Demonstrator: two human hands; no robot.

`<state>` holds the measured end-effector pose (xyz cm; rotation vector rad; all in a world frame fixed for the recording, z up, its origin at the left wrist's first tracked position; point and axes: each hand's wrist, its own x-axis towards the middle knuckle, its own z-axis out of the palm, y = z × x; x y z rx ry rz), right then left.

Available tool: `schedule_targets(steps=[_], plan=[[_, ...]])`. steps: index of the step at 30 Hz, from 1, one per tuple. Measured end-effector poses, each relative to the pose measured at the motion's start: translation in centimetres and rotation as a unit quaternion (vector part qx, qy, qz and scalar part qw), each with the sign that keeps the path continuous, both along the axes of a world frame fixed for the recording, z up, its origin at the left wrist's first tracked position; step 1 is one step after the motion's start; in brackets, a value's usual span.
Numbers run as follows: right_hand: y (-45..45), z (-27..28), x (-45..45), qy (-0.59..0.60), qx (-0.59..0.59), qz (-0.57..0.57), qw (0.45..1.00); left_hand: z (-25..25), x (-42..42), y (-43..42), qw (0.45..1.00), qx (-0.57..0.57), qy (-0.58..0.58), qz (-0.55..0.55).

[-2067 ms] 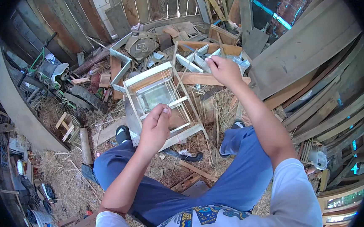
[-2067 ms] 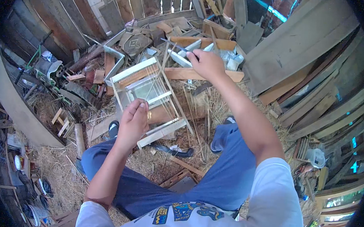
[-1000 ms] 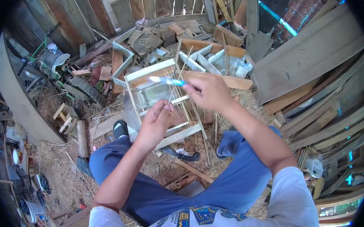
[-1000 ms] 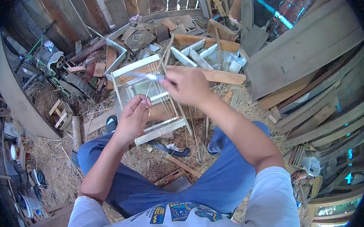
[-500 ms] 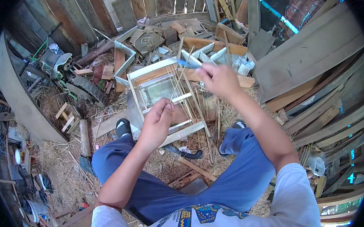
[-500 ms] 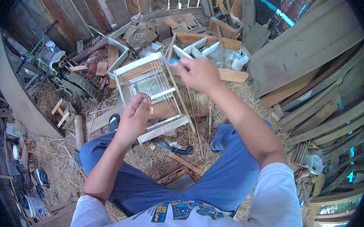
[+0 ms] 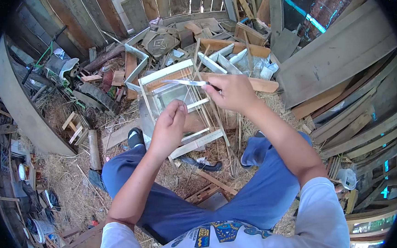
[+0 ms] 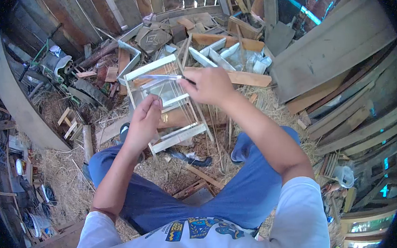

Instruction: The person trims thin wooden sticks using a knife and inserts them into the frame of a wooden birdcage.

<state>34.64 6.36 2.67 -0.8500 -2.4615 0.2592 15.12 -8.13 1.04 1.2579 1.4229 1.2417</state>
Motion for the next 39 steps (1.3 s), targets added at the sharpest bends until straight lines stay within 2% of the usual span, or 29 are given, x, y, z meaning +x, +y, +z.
schedule_targets(steps=[4, 6, 7, 8, 11, 14, 16, 18, 19, 20, 22, 23, 24, 26, 27, 28, 30, 32, 34, 36, 38, 39], plan=[[-2.0, 0.1, -0.6, -0.017, 0.062, 0.033, 0.997, 0.0, 0.3, -0.2, 1.0, -0.016, -0.027, 0.0], [0.1, -0.4, -0.5, 0.044, 0.01, -0.032, 0.998, 0.2, 0.1, 0.1, 1.0, -0.025, -0.019, -0.001], [1.4, 0.2, 0.0, -0.007, 0.036, -0.051, 0.998, 0.3, 0.0, 0.2, 0.999, -0.031, -0.012, 0.0], [0.9, -0.2, -0.1, -0.007, 0.038, -0.051, 0.998, 0.0, -0.1, 0.1, 1.0, -0.029, -0.013, 0.0], [0.0, -0.1, -0.1, 0.04, 0.049, 0.007, 0.998, -0.6, 0.2, -0.1, 0.999, -0.022, -0.047, -0.012], [2.8, -0.6, 0.8, -0.036, -0.019, -0.106, 0.994, -0.5, 0.3, -0.6, 0.996, -0.051, -0.064, -0.02], [3.3, 0.1, 0.9, -0.03, -0.015, -0.126, 0.992, -0.7, 0.2, -0.2, 0.998, -0.044, -0.05, -0.02], [0.6, -0.2, 0.8, -0.004, -0.007, -0.035, 0.999, -0.6, 0.5, -0.3, 0.999, -0.008, -0.03, -0.017], [-0.3, -0.3, 0.6, 0.004, 0.073, 0.05, 0.996, -0.4, 0.5, -0.3, 1.0, 0.022, -0.003, -0.019], [0.3, -0.5, 0.6, 0.007, 0.071, 0.049, 0.996, -0.2, 0.4, -0.2, 1.0, 0.02, 0.0, -0.02], [2.5, -0.9, 1.0, 0.007, -0.073, -0.108, 0.991, 0.0, 0.3, -0.4, 0.999, -0.024, 0.027, -0.006], [4.1, -0.5, 1.4, -0.012, -0.034, -0.139, 0.99, -0.2, 0.5, -0.6, 0.999, -0.025, 0.025, -0.008], [3.4, -0.5, 1.4, -0.013, -0.031, -0.14, 0.989, -0.3, 0.6, -0.8, 0.999, -0.006, 0.052, -0.002], [0.6, -0.5, 0.7, 0.018, 0.0, -0.035, 0.999, 0.0, 0.9, -0.4, 0.997, 0.018, 0.075, 0.011], [-0.8, 0.0, 0.4, 0.031, 0.083, 0.036, 0.995, 0.3, 1.0, -0.5, 0.996, 0.004, 0.086, 0.01], [-0.5, 0.1, 0.4, 0.034, 0.08, 0.034, 0.996, 0.4, 0.9, -0.6, 0.995, -0.012, 0.1, 0.006], [0.4, -0.1, 0.4, -0.016, 0.002, 0.007, 1.0, 0.2, 0.7, -0.1, 0.995, -0.016, 0.097, 0.01], [0.3, -0.6, -0.6, -0.007, 0.023, 0.0, 1.0, 0.1, 0.6, 0.1, 0.996, -0.01, 0.086, 0.026], [-1.3, -0.8, -1.1, -0.013, 0.091, 0.01, 0.996, 0.1, 0.2, 0.0, 0.993, -0.032, 0.114, 0.028], [-1.1, -0.7, -0.8, 0.005, 0.07, 0.019, 0.997, 0.3, 0.2, 0.0, 0.992, -0.029, 0.117, 0.026], [2.1, -0.4, 0.2, -0.032, 0.02, -0.084, 0.996, 0.0, 0.4, -0.3, 0.993, -0.022, 0.112, 0.026], [1.3, -0.3, -0.1, -0.006, 0.005, -0.074, 0.997, -0.4, 0.4, -0.4, 0.993, 0.013, 0.116, 0.031]])
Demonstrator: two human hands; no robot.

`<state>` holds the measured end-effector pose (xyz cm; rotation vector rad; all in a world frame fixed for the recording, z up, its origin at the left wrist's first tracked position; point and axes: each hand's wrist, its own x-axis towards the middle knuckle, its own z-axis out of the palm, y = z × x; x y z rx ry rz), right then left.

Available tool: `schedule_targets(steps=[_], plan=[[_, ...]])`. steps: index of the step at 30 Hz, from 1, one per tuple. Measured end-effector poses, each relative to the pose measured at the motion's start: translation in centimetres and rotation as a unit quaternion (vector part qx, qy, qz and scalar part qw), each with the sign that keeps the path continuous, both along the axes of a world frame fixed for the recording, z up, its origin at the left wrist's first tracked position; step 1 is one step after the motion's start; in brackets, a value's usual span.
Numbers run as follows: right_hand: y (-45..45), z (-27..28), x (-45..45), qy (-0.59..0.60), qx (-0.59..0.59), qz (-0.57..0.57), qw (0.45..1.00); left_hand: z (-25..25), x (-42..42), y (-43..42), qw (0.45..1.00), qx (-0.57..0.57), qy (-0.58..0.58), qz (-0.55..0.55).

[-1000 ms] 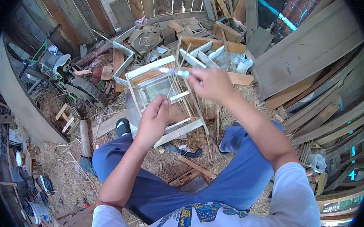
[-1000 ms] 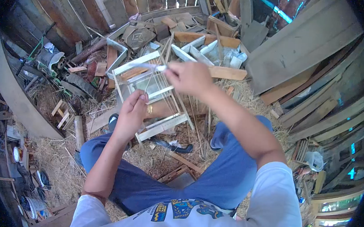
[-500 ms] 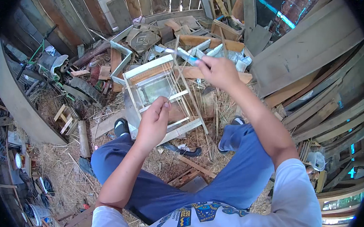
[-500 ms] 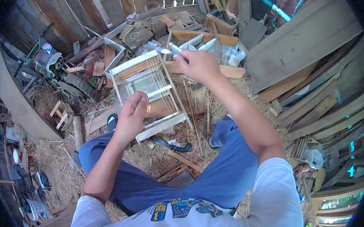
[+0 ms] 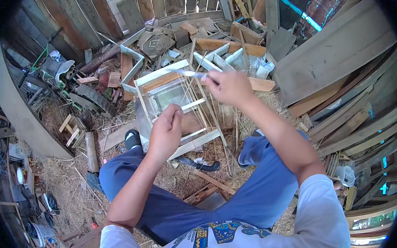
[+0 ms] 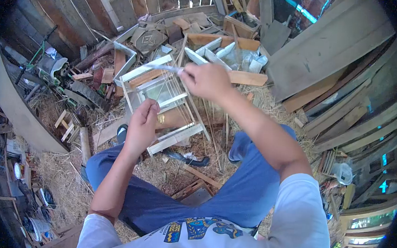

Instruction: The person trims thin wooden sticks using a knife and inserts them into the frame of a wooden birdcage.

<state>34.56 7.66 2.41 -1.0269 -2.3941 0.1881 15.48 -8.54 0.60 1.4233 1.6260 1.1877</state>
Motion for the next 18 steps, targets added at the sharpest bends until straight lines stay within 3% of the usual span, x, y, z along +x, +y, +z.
schedule_targets(steps=[3, 4, 7, 9, 11, 13, 15, 17, 18], plan=[[-1.9, -0.6, 0.0, 0.016, 0.086, 0.093, 0.992, 0.4, 0.2, 0.0, 1.0, 0.023, 0.004, 0.001], [-1.0, -1.2, 0.3, 0.02, 0.015, 0.039, 0.999, 0.4, 0.2, -0.2, 1.0, 0.007, 0.002, 0.0], [1.6, 0.0, 0.5, -0.012, -0.016, -0.046, 0.999, 0.0, 0.0, 0.0, 1.0, -0.021, 0.011, -0.001], [-0.5, -0.1, 0.5, -0.019, -0.028, -0.028, 0.999, 0.2, 0.3, 0.0, 1.0, -0.009, 0.009, 0.0], [-2.1, -0.5, 0.4, -0.016, 0.034, 0.087, 0.996, 0.1, 0.2, 0.3, 1.0, -0.004, 0.013, -0.005], [0.9, -1.7, 1.0, 0.008, 0.02, 0.045, 0.999, -0.5, 0.0, 0.2, 1.0, 0.016, 0.016, -0.003], [3.5, -0.5, 1.8, -0.041, -0.024, -0.077, 0.996, -0.4, 0.2, -0.1, 1.0, 0.004, 0.018, -0.007], [0.8, 0.4, 1.4, -0.049, -0.038, -0.067, 0.996, -0.2, 0.4, 0.0, 1.0, -0.005, 0.017, -0.005], [-1.4, 0.4, 1.1, -0.048, -0.02, 0.002, 0.999, 0.0, 0.5, -0.1, 1.0, 0.001, 0.03, 0.002]])
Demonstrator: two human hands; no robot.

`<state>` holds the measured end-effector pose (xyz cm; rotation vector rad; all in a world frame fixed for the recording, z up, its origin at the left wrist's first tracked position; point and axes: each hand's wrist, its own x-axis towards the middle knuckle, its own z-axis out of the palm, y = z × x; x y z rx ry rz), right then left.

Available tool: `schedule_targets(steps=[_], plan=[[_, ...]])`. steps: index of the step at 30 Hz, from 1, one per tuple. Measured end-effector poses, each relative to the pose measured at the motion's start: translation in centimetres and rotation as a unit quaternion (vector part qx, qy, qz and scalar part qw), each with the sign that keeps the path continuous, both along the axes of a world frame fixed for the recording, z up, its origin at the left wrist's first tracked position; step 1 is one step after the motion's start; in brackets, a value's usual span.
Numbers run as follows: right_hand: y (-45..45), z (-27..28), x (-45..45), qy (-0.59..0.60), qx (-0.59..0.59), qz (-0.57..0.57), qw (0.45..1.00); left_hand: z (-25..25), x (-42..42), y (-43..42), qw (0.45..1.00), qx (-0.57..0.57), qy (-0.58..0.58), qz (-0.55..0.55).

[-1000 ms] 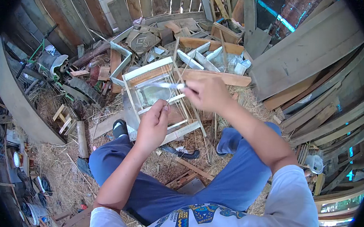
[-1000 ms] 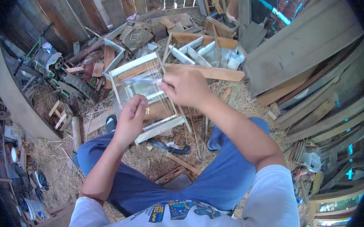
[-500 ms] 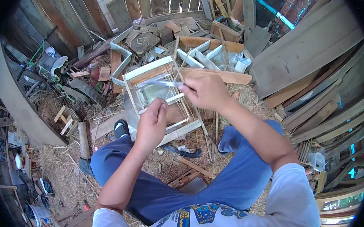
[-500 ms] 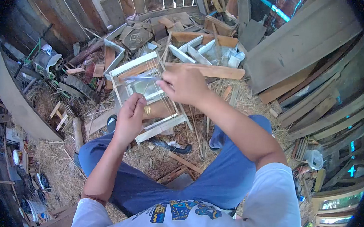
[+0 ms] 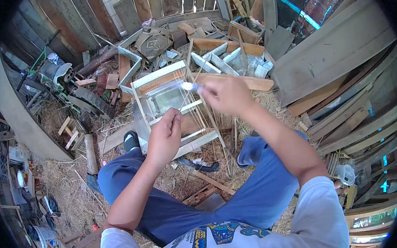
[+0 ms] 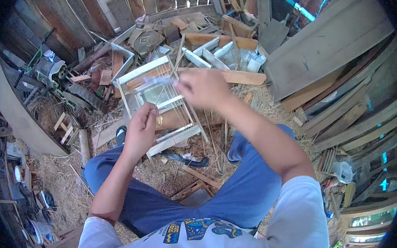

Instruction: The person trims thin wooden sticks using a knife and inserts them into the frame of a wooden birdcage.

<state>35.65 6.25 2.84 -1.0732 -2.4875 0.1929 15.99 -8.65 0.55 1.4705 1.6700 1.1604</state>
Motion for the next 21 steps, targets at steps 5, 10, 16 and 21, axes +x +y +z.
schedule_targets(steps=[5, 10, 16, 21], plan=[[3.5, -1.7, -0.2, 0.021, 0.007, -0.019, 1.0, 1.3, 0.1, -0.1, 0.998, -0.066, 0.004, 0.008], [-0.9, -1.1, -0.9, 0.02, 0.043, 0.082, 0.995, 1.5, 0.4, 0.0, 0.998, -0.046, 0.04, 0.019], [0.6, -1.0, -0.4, 0.03, 0.041, 0.027, 0.998, 1.2, 0.1, -0.2, 0.997, -0.068, 0.044, -0.003], [4.9, -1.7, 0.4, 0.026, -0.039, -0.065, 0.997, 0.1, -0.2, 0.3, 0.999, -0.036, 0.008, -0.006]])
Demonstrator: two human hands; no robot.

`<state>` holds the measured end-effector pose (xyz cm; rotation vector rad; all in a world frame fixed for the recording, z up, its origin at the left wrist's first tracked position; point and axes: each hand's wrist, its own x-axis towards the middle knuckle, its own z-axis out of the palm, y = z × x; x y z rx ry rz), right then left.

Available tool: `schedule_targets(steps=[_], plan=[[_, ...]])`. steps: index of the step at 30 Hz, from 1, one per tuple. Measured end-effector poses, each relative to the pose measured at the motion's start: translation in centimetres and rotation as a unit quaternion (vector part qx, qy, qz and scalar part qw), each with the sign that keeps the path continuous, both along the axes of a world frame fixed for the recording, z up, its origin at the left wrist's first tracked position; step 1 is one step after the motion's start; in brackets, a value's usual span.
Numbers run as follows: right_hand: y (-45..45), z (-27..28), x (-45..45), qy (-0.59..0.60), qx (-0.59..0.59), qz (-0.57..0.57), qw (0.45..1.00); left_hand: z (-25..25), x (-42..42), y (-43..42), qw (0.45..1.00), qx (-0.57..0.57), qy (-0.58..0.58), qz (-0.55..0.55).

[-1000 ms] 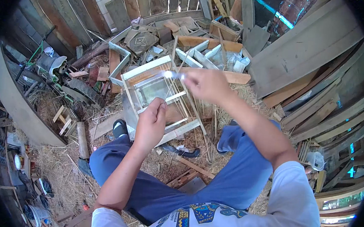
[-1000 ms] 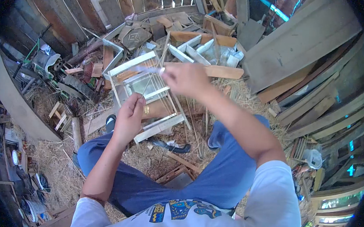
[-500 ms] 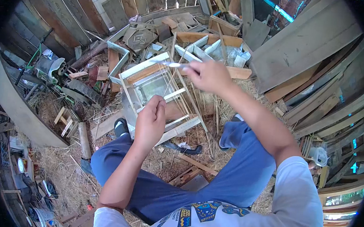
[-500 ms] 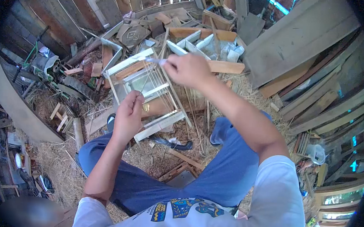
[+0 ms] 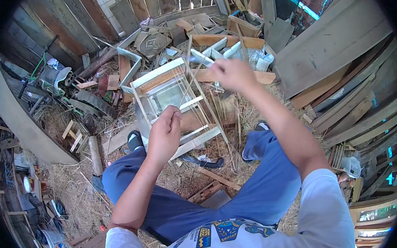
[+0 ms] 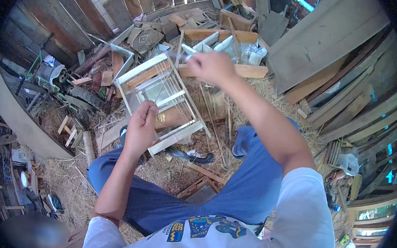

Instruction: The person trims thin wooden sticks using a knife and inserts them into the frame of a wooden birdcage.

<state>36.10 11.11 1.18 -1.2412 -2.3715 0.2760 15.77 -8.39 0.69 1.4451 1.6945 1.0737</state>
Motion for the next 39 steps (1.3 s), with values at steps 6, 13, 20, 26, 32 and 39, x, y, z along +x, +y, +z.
schedule_targets(steps=[6, 13, 20, 26, 32, 39], plan=[[-4.0, 0.6, 0.3, 0.042, 0.121, 0.159, 0.979, 0.1, 0.2, -0.4, 0.997, -0.018, -0.074, -0.025], [2.2, -1.0, 2.6, 0.191, -0.061, -0.07, 0.977, -0.9, 0.1, 0.2, 0.946, -0.083, -0.309, -0.042], [-1.9, -0.2, 0.4, 0.18, -0.153, 0.052, 0.97, 0.4, -0.3, 0.5, 0.914, -0.164, -0.367, -0.051], [-2.5, -1.1, 0.1, 0.13, -0.171, 0.015, 0.977, -3.0, -0.8, 1.1, 0.981, 0.003, -0.193, -0.026], [-3.4, 0.0, -0.7, 0.095, -0.167, 0.057, 0.98, -0.5, -0.1, 0.3, 0.999, -0.022, -0.008, 0.024], [-4.9, -0.1, -1.2, 0.057, -0.122, 0.074, 0.988, -0.7, 0.2, 0.4, 0.997, 0.051, 0.038, 0.039]])
